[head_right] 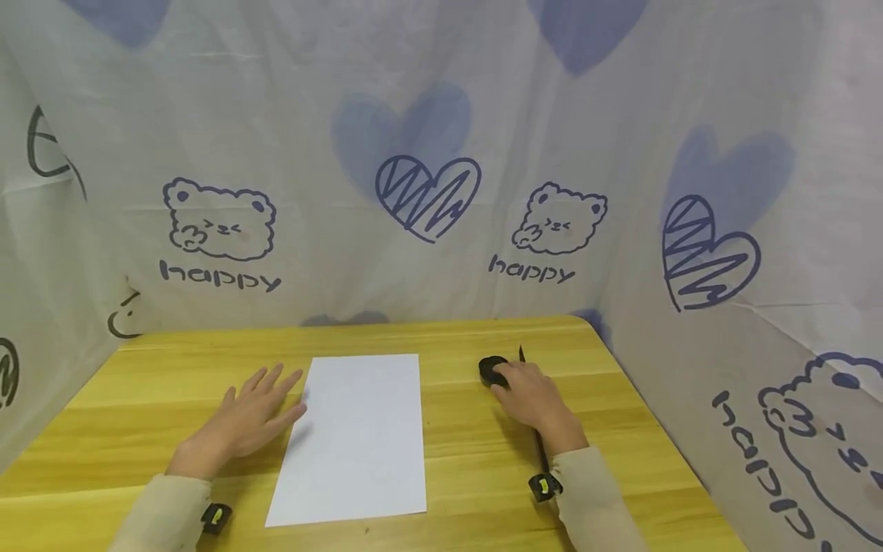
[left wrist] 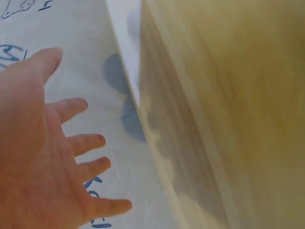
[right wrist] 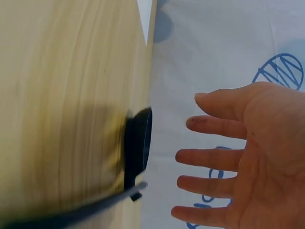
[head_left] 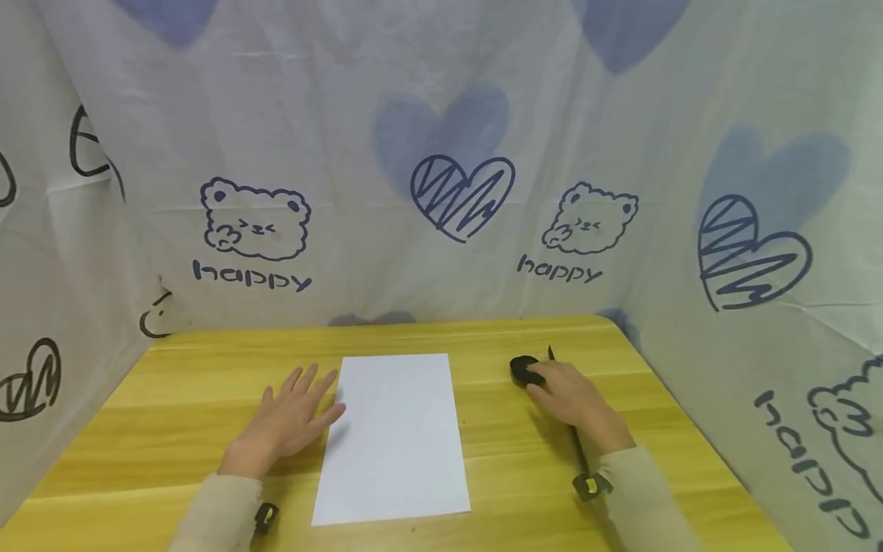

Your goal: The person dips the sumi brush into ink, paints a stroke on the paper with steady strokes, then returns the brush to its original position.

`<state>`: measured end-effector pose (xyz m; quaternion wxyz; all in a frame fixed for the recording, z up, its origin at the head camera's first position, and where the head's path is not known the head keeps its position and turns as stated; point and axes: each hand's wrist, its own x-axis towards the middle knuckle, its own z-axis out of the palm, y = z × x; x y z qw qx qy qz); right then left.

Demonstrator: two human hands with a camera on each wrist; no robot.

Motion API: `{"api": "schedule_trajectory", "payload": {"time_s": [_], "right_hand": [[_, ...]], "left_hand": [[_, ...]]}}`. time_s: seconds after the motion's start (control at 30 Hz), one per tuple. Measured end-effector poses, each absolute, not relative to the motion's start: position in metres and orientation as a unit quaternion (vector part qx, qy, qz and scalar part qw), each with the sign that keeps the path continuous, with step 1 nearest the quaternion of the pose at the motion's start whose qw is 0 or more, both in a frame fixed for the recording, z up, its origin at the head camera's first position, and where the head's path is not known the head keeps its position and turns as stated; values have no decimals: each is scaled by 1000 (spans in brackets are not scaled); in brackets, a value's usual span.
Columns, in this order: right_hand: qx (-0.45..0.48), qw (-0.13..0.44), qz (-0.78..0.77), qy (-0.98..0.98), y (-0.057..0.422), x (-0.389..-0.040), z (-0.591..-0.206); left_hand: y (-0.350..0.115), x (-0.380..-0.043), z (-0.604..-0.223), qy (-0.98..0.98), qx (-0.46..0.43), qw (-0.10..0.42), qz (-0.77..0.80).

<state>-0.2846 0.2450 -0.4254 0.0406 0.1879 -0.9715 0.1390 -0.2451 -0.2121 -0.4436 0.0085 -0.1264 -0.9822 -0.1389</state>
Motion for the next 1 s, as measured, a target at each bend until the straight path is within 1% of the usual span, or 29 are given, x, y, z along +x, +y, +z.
{"api": "schedule_trajectory", "payload": {"time_s": [0.3,0.53,0.63,0.83,1.0], "right_hand": [[185,48,114,-975,266,-289,-415],[185,35,103,-977,277,-294,-412],[198,43,100,-974,281,-296,-413],[245,61,91,-963,290,-297,-418],[272,72,90,-955,294,-297,-423]], "left_hand": [[-221,-259,-449,-977,-185,37,-102],[-226,-268,-453,-970,-222,81,-60],[-225,-268,-453,-968,-233,75,-56],[-224,-268,-455,-969,-237,48,-53],[-223,-269,-456,-969,-239,38,-55]]}}
